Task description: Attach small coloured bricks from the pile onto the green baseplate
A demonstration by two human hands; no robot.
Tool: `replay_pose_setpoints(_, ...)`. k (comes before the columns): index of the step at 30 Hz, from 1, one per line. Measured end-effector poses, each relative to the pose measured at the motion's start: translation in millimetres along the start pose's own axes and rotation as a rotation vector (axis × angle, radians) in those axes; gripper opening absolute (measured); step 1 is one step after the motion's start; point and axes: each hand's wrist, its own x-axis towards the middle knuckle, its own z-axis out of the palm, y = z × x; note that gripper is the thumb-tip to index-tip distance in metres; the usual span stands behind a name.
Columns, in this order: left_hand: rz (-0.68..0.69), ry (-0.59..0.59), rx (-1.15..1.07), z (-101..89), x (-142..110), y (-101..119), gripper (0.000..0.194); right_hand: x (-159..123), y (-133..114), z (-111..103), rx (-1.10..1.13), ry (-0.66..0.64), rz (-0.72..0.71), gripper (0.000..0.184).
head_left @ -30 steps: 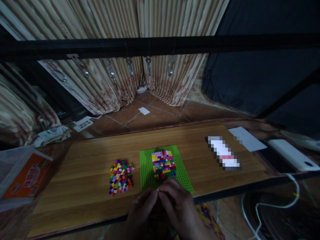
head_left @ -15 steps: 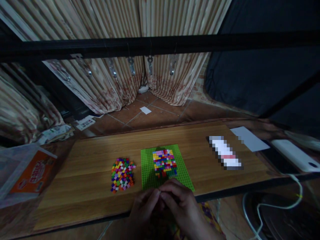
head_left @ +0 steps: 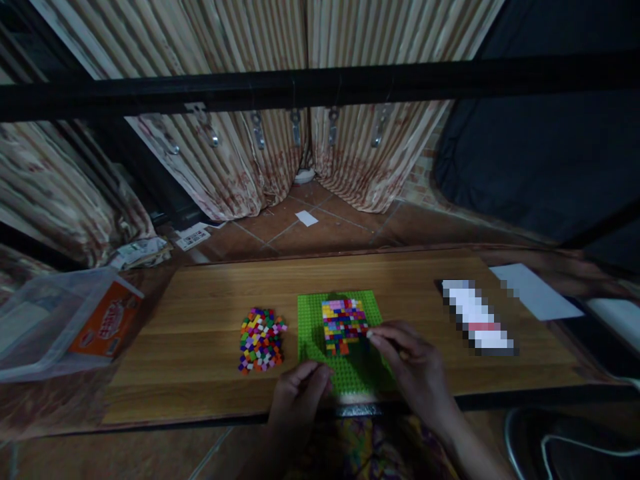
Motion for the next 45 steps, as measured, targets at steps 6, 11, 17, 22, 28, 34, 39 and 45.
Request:
replay_pose_setpoints(6, 0.103, 0.25, 0.021, 0.5, 17.5, -14.8, 0.033, 61.2, 36.4, -4.1, -0.015, 0.03, 0.026, 0.027)
replay_pose_setpoints(11, 0.156, 0.272, 0.145, -0.8, 24.4, -28.1, 0.039, 75.7, 49.2, 7.5, 0.005, -0.055, 0.037, 0.026)
replay_pose_setpoints(17, 0.167, 0.212, 0.302, -4.9, 24.5, -31.1, 0.035, 81.1, 48.4, 8.8, -0.009, -0.144, 0.032, 0.023)
replay_pose_setpoints(22, 0.292, 0.208, 0.396, -3.8, 25.1, -28.7, 0.03, 88.3, 47.9, 4.2, -0.011, -0.24, 0.034, 0.022)
replay_pose_setpoints(28, 0.403, 0.148, 0.53, -1.7, 26.1, -30.4, 0.033, 94.5, 39.9, -2.1, -0.066, -0.35, 0.053, 0.023)
replay_pose_setpoints(34, 0.448, 0.151, 0.594, 0.4, 30.0, -35.3, 0.032, 98.1, 37.3, -4.6, -0.119, -0.405, 0.058, 0.023)
replay_pose_setpoints(39, 0.5, 0.174, 0.626, 2.0, 31.1, -37.4, 0.033, 103.5, 37.1, -6.5, -0.158, -0.471, 0.092, 0.023)
replay_pose_setpoints(45, 0.593, 0.232, 0.704, 3.4, 30.1, -44.3, 0.035, 97.5, 40.5, -6.2, -0.174, -0.437, 0.088, 0.027)
